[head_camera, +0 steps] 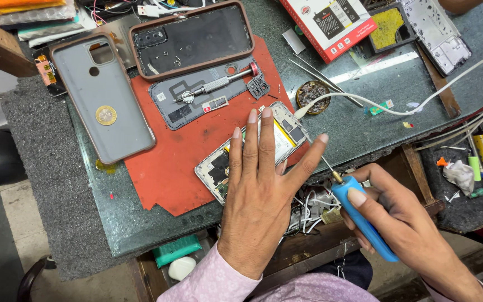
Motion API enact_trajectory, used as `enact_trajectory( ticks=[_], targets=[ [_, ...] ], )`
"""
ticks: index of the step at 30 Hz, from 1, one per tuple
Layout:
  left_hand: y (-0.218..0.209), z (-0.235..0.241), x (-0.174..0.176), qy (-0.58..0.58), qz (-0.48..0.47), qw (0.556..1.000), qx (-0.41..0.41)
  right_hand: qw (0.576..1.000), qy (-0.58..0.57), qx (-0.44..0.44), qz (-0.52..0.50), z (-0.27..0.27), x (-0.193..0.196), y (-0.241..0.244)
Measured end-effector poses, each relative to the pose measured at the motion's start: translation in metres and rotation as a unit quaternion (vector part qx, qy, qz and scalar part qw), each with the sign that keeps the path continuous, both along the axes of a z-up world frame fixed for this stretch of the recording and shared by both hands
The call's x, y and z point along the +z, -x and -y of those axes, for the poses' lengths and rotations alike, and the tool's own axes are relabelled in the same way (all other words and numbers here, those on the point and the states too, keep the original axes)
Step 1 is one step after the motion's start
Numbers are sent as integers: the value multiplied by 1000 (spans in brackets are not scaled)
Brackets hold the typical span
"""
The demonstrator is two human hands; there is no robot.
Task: The person uses a hot air gun to heat the internal components of a disassembled smartphone, then reconnects a cable and tests the device by turning it on. The phone displays a charging indicator and the brand logo.
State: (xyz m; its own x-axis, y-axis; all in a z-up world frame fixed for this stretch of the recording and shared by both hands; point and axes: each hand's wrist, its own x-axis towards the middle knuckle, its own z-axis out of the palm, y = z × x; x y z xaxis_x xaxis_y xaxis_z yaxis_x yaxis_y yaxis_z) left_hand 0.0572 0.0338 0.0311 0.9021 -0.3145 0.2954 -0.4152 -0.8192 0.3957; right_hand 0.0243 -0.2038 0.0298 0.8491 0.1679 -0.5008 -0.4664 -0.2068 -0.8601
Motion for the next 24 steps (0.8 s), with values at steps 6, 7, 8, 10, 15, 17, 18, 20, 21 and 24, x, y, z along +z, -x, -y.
enact_trajectory(
  ticks=[6,7,8,10,15,17,18,20,21,24],
  targets=[
    [1,0,0,-18,-20,1000,-3,1000,0,0,9,2,-5,0],
    [1,0,-1,-21,-18,1000,-1,1000,9,-6,9,1,-5,0],
    [1,1,-1,-23,-16,1000,1,1000,17,-12,8,0,-5,1],
    [1,0,-1,-27,-16,1000,0,999,27,-20,4,-1,-4,1],
    [1,-1,-1,-15,-16,1000,-6,998,44,-38,-25,-4,-3,5],
    [1,-2,0,-7,-15,1000,-11,998,45,-47,-24,-6,-3,8],
    [1,-3,1,-6,-16,1000,-15,997,45,-50,-24,-7,-3,10],
    [2,-5,1,-4,-19,999,-26,997,50,-48,-20,-10,-3,13],
    [2,-5,0,-5,-19,999,-27,997,54,-47,-18,-11,-3,14],
    [2,-5,0,-6,-21,999,-28,998,23,-54,-3,-15,-1,16]
  ],
)
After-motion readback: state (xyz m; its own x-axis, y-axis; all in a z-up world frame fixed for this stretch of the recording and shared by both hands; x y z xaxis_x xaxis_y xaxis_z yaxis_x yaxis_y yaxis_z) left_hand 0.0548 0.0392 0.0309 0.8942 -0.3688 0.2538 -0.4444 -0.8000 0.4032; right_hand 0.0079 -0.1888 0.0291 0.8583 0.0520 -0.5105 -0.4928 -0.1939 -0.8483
